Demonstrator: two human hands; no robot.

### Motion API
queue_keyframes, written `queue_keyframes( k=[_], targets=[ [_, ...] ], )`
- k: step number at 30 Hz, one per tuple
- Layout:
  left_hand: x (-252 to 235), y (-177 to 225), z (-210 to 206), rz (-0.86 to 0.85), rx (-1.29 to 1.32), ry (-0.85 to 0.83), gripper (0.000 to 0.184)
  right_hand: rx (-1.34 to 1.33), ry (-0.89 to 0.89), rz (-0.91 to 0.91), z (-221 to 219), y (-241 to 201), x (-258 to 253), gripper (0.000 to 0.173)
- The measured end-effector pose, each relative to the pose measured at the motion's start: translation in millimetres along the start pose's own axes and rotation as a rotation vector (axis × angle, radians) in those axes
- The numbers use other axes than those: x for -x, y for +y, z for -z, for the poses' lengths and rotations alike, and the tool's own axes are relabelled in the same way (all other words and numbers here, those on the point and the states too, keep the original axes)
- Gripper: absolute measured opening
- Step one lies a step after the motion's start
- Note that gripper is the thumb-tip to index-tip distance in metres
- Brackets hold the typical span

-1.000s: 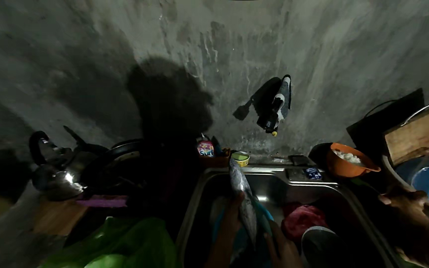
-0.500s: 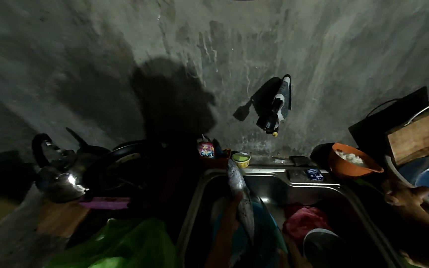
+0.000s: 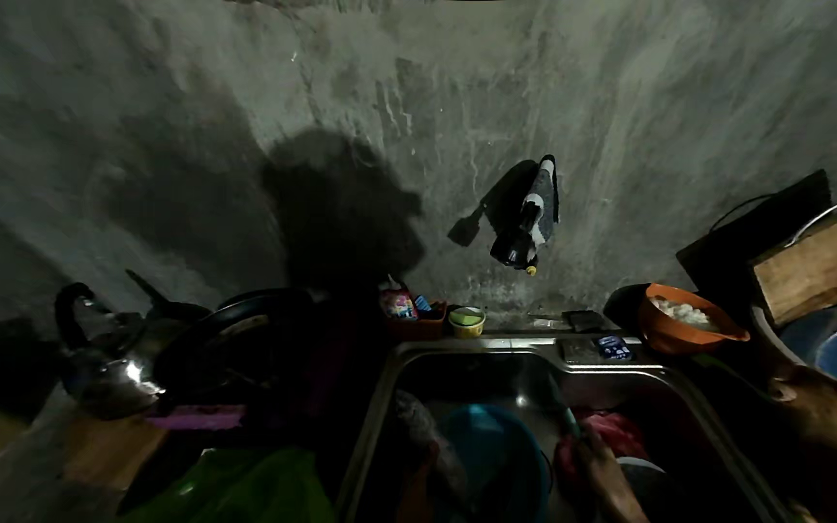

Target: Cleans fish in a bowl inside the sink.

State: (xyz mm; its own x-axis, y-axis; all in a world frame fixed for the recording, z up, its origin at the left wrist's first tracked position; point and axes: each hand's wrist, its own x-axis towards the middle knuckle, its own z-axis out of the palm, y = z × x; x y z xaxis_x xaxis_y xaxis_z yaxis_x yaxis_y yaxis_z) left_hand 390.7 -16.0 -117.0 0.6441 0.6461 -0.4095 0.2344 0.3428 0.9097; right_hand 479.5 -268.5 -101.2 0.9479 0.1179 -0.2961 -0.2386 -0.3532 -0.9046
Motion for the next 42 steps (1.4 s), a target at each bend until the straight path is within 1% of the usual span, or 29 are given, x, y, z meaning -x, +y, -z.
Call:
queue_keyframes(
  k=[3, 5, 10, 12, 13, 16, 17, 18, 19, 20, 23, 24, 25, 28, 30, 32, 35, 36, 38, 39, 41, 42],
  targets=[
    [21, 9, -1, 0.004, 0.016, 0.058, 0.057, 0.146, -0.031, 0.02, 15, -6, -32, 0.042],
    [20, 1, 6, -0.035, 0.033, 0.056, 0.055, 0.181, -0.032, 0.062, 18, -5, -47, 0.041],
    [28, 3, 13, 0.065, 0.076, 0.072, 0.054, 0.18, -0.073, 0.127, 20, -5, -63, 0.045],
    [32, 1, 14, 0.071, 0.112, 0.098, 0.054, 0.098, -0.09, 0.108, 18, 0, -68, 0.043],
    [29, -5, 17, 0.061, 0.136, 0.098, 0.053, 0.015, -0.101, 0.071, 16, 1, -69, 0.041],
    [19, -33, 32, 0.009, 0.201, 0.037, 0.05, -0.284, -0.163, -0.053, 11, 6, -71, 0.03],
    [22, -34, 34, 0.018, 0.206, 0.022, 0.049, -0.325, -0.188, -0.085, 9, 7, -72, 0.029],
    [28, -28, 32, 0.056, 0.197, 0.031, 0.046, -0.295, -0.215, -0.107, 6, 7, -72, 0.029],
    [33, -20, 27, 0.115, 0.194, 0.069, 0.045, -0.181, -0.254, -0.111, 2, 8, -72, 0.028],
    [36, -14, 22, 0.157, 0.202, 0.102, 0.045, -0.007, -0.312, -0.102, -4, 10, -73, 0.03],
    [28, -35, 23, 0.054, 0.221, 0.148, 0.047, 0.593, -0.516, -0.034, -32, 24, -74, 0.039],
    [27, -37, 22, 0.046, 0.236, 0.162, 0.047, 0.738, -0.556, -0.001, -42, 28, -72, 0.042],
    [27, -36, 21, 0.049, 0.24, 0.169, 0.047, 0.813, -0.548, 0.062, -51, 35, -70, 0.041],
    [31, -25, 17, 0.077, 0.239, 0.168, 0.047, 0.845, -0.514, 0.149, -72, 36, -66, 0.037],
    [32, -21, 14, 0.09, 0.24, 0.153, 0.046, 0.875, -0.532, 0.17, -84, 41, -74, 0.04],
    [32, -20, 14, 0.081, 0.25, 0.121, 0.048, 0.909, -0.564, 0.236, -90, 49, -86, 0.04],
    [32, -17, 13, 0.059, 0.292, 0.09, 0.049, 0.782, -0.406, 0.183, -90, 54, -102, 0.041],
    [32, -14, 13, 0.063, 0.301, 0.087, 0.049, 0.802, -0.382, 0.195, -88, 53, -106, 0.041],
    [30, -11, 12, 0.07, 0.307, 0.083, 0.048, 0.878, -0.386, 0.279, -80, 53, -109, 0.043],
    [28, -11, 13, 0.068, 0.311, 0.075, 0.048, 0.905, -0.389, 0.306, -77, 49, -107, 0.046],
    [24, -11, 12, 0.053, 0.305, 0.05, 0.05, 0.951, -0.39, 0.329, -75, 24, -94, 0.055],
    [23, -11, 11, 0.049, 0.296, 0.032, 0.052, 0.897, -0.382, 0.331, -75, 5, -83, 0.054]
  ],
)
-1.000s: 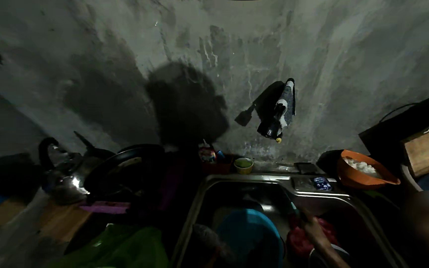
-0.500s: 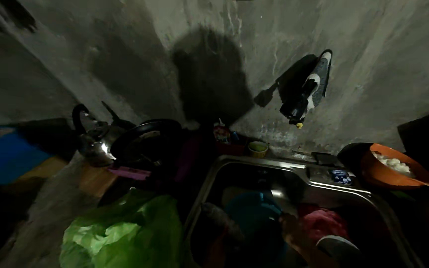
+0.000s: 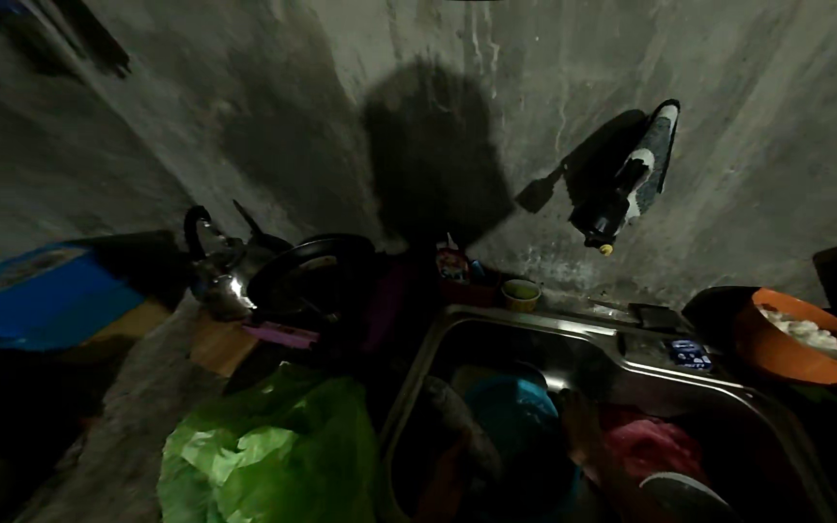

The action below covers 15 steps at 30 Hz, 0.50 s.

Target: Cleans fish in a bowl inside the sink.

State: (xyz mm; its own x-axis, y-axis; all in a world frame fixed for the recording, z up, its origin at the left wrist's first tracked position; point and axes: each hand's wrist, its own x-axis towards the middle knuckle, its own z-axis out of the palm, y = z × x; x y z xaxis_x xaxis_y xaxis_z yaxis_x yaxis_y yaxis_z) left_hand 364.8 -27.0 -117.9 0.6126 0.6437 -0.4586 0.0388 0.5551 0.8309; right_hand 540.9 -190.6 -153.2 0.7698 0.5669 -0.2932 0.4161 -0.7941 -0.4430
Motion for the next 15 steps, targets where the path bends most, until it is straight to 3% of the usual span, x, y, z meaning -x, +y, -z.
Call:
queue_keyframes(
  k=[5, 9, 15],
  targets=[
    [-3, -9, -8, 0.016, -0.112, -0.109, 0.057, -0.648, 0.027, 0.181, 40, -70, 51, 0.044],
    [1, -10, -20, -0.027, -0.302, -0.268, 0.057, -0.765, 0.059, 0.261, 52, -88, 66, 0.035],
    [6, -2, -31, -0.077, -0.42, -0.436, 0.059, -0.917, 0.192, 0.191, 57, -71, 68, 0.022]
  ],
)
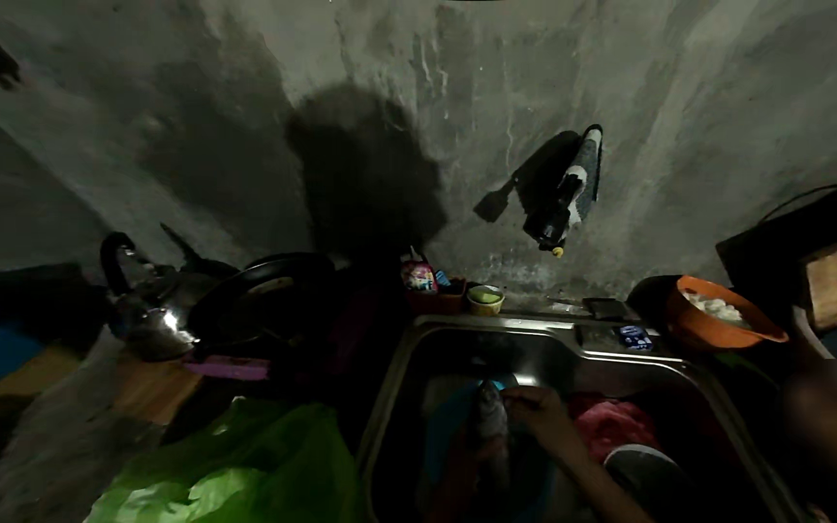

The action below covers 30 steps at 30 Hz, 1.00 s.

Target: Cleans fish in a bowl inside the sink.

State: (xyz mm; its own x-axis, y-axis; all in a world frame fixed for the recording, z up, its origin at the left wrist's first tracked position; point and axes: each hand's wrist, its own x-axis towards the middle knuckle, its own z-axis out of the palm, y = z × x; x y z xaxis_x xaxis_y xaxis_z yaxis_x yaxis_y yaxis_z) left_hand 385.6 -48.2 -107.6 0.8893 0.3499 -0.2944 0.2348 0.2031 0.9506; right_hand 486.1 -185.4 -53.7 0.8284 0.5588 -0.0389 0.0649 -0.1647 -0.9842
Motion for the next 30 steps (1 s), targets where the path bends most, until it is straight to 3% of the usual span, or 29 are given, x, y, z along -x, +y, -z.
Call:
queue_keyframes(
  k=[6, 11, 20, 30],
  targets=[
    [-5, 8, 0, -0.054, -0.063, -0.132, 0.059, -0.069, 0.028, -0.053, 10, -6, 11, 0.021],
    [-6, 16, -1, -0.052, -0.106, -0.205, 0.06, -0.09, 0.068, 0.095, 12, 5, 23, 0.023],
    [-18, 26, -7, -0.024, -0.188, -0.342, 0.061, -0.158, 0.145, 0.189, 17, 16, 36, 0.025],
    [-22, 31, -13, -0.027, -0.327, -0.426, 0.059, 0.057, 0.247, 0.103, 14, 16, 48, 0.029]
  ],
)
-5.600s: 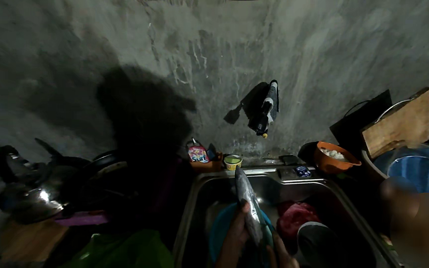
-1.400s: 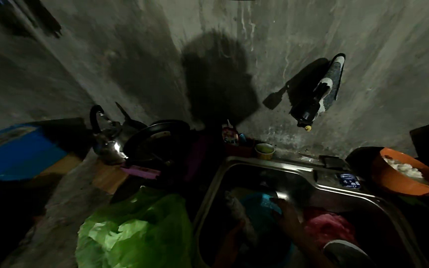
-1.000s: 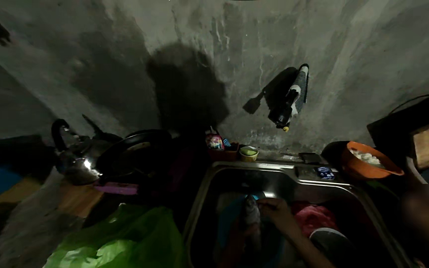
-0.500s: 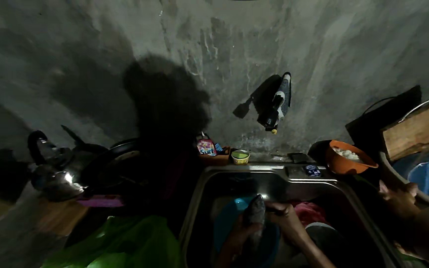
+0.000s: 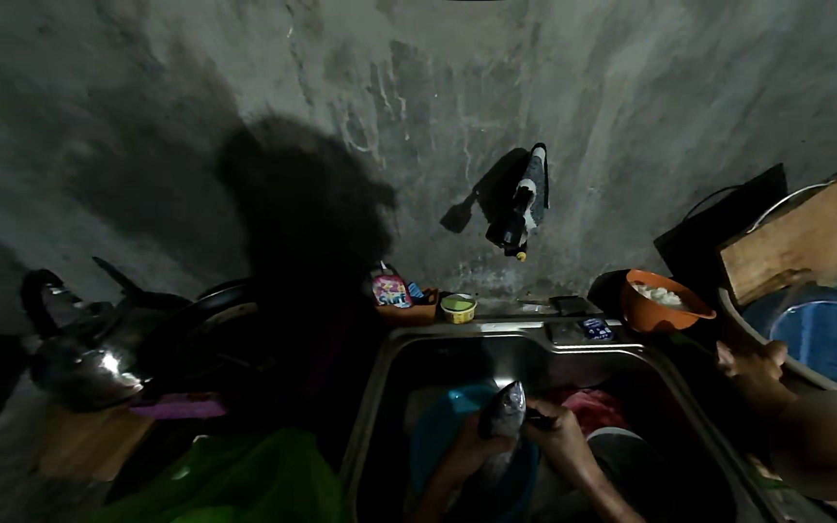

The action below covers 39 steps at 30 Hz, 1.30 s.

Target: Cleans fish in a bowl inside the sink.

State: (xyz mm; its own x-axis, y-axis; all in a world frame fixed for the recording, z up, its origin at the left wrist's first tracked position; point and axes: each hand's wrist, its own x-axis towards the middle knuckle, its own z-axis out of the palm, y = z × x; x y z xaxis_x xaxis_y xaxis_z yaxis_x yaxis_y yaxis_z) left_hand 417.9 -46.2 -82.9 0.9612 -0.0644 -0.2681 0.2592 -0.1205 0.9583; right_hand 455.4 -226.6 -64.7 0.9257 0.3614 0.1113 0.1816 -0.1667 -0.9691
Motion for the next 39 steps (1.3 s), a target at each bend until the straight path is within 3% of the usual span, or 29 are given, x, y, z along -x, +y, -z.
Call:
queue_keyframes(
  k=[8, 13, 21, 28, 34, 39],
  targets=[
    [3, 5, -4, 0.047, -0.075, -0.037, 0.062, 0.098, -0.001, -0.03, 4, -7, 7, 0.026],
    [5, 1, -5, 0.031, -0.069, -0.034, 0.06, 0.05, -0.018, -0.079, 0, -7, 10, 0.036],
    [11, -9, -16, -0.09, -0.14, 0.163, 0.077, -0.018, 0.045, -0.138, -14, -3, 8, 0.032],
    [11, -19, -25, -0.213, -0.114, 0.347, 0.062, 0.041, 0.041, -0.207, -27, -9, 3, 0.035],
    [10, -27, -20, -0.155, 0.01, 0.329, 0.049, 0.074, -0.084, -0.189, -23, -13, 0, 0.033],
    [11, -43, -11, -0.143, 0.222, 0.25, 0.05, 0.042, -0.196, -0.127, -14, 0, -7, 0.033]
  ],
)
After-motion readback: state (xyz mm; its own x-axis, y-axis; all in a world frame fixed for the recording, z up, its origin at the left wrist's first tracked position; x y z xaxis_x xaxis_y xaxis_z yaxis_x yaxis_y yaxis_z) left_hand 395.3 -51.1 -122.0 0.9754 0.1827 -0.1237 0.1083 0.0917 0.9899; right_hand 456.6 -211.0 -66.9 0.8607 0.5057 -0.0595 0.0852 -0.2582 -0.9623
